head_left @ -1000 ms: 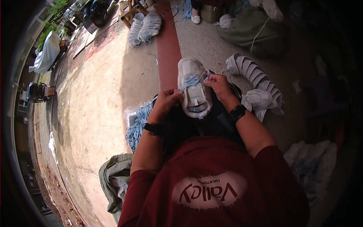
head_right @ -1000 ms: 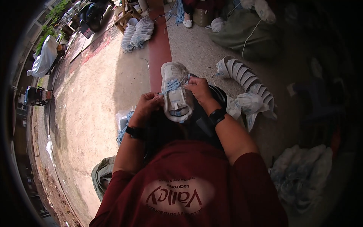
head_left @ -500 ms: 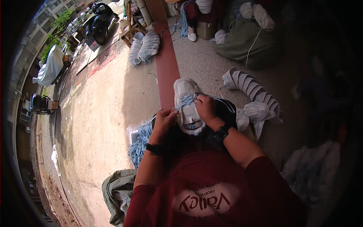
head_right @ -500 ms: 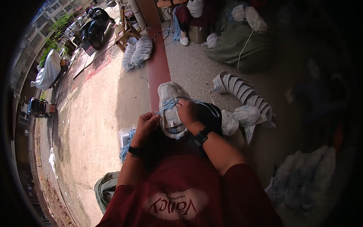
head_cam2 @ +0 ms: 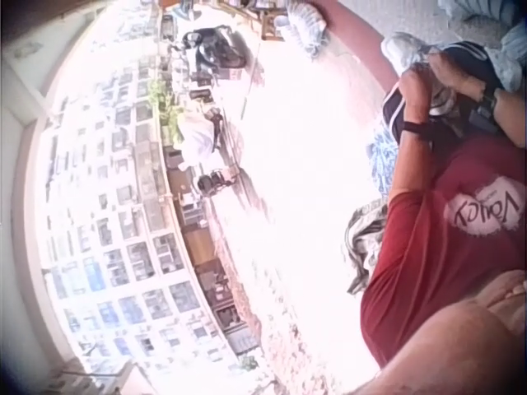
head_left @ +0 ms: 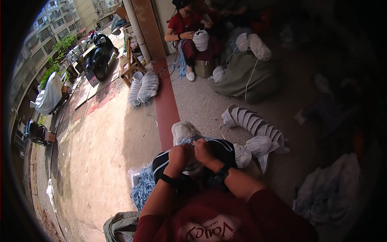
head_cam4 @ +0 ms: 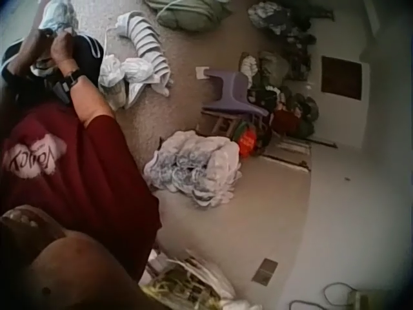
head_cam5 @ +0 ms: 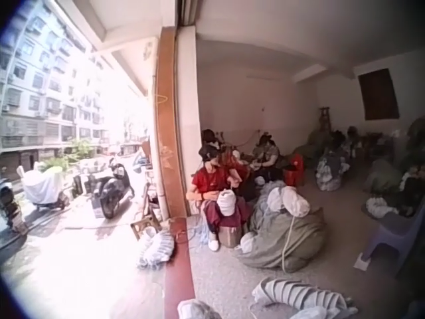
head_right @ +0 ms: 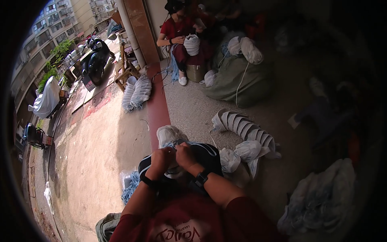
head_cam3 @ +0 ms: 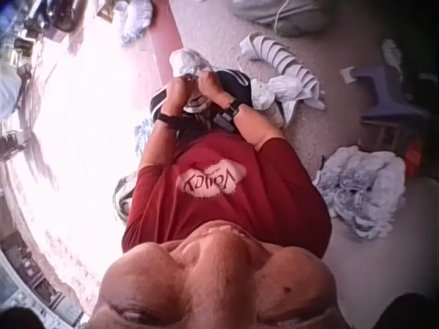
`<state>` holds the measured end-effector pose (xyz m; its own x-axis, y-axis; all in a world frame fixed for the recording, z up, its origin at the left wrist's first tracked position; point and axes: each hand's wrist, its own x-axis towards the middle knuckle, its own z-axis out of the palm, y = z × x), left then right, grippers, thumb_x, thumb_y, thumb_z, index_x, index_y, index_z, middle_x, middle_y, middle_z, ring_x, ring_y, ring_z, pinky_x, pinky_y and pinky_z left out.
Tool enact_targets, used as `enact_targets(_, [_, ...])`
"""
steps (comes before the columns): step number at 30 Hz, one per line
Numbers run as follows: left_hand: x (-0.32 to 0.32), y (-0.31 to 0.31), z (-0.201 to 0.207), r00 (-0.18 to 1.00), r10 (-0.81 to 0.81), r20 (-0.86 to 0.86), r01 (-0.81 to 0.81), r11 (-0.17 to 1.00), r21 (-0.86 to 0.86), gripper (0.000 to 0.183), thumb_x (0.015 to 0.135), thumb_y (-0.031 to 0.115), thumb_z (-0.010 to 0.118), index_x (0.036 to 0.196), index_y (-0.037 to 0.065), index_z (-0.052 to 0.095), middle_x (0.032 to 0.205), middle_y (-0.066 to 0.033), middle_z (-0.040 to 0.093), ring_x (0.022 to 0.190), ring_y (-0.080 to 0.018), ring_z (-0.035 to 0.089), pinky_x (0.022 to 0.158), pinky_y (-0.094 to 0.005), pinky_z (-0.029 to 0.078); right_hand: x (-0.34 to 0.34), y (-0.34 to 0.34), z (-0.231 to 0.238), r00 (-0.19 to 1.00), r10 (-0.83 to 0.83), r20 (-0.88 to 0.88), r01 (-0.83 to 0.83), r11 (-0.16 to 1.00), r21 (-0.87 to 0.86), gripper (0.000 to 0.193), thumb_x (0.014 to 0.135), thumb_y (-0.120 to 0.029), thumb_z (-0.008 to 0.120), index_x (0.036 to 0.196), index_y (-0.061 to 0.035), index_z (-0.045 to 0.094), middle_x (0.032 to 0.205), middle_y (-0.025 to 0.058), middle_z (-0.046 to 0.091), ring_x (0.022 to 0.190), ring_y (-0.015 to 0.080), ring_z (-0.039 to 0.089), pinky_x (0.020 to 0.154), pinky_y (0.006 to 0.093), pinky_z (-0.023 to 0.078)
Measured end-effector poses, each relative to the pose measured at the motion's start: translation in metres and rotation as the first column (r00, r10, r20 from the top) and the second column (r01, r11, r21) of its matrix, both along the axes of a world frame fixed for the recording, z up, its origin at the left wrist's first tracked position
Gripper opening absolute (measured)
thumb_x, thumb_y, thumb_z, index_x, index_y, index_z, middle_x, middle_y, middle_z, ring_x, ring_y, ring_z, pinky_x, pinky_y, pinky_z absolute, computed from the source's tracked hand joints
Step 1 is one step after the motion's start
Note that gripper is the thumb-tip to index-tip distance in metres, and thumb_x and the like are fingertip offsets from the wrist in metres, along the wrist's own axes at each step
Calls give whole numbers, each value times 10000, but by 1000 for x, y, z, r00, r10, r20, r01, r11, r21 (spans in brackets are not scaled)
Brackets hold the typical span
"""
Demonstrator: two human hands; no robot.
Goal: Lacing shoes as part of a manufacturing or assembly process.
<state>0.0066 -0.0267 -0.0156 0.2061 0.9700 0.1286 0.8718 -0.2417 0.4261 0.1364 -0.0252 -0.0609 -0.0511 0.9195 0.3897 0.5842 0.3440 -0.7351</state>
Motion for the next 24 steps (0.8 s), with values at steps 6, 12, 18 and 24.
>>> enact_targets(6, [11,9,-8,936,-103,-337,159,977,143,103,729,184,580,665,116,623,608,-73,619,571,-251,639,464,-365,499,4,4,-10,998,-5,-55,3,999,-39,157,774,-32,527,895,14,616,876,199,581,842,343,575,745,373,467])
enact_targets(12, [15,6,-6,957,-95,-275,141,979,150,107,731,191,575,714,102,632,656,-91,636,582,-270,640,484,-369,503,1,4,-11,983,-69,-171,54,995,-88,94,757,-77,594,805,2,611,772,179,608,759,319,601,684,362,467])
enact_targets(18, [-11,-11,29,969,-150,-195,150,989,-14,78,690,111,592,709,50,637,699,-182,623,683,-329,633,591,-423,495,6,-3,-4,975,-86,-203,46,979,-196,133,729,-108,637,743,12,584,743,183,619,712,285,624,629,340,469])
enact_targets(24, [-80,-37,2,537,327,778,89,895,-437,127,806,102,630,733,-1,617,610,-15,577,536,-81,526,479,-224,409,-15,-14,24,993,-98,66,86,982,166,141,654,-31,626,786,-16,578,813,154,578,793,320,576,701,381,458])
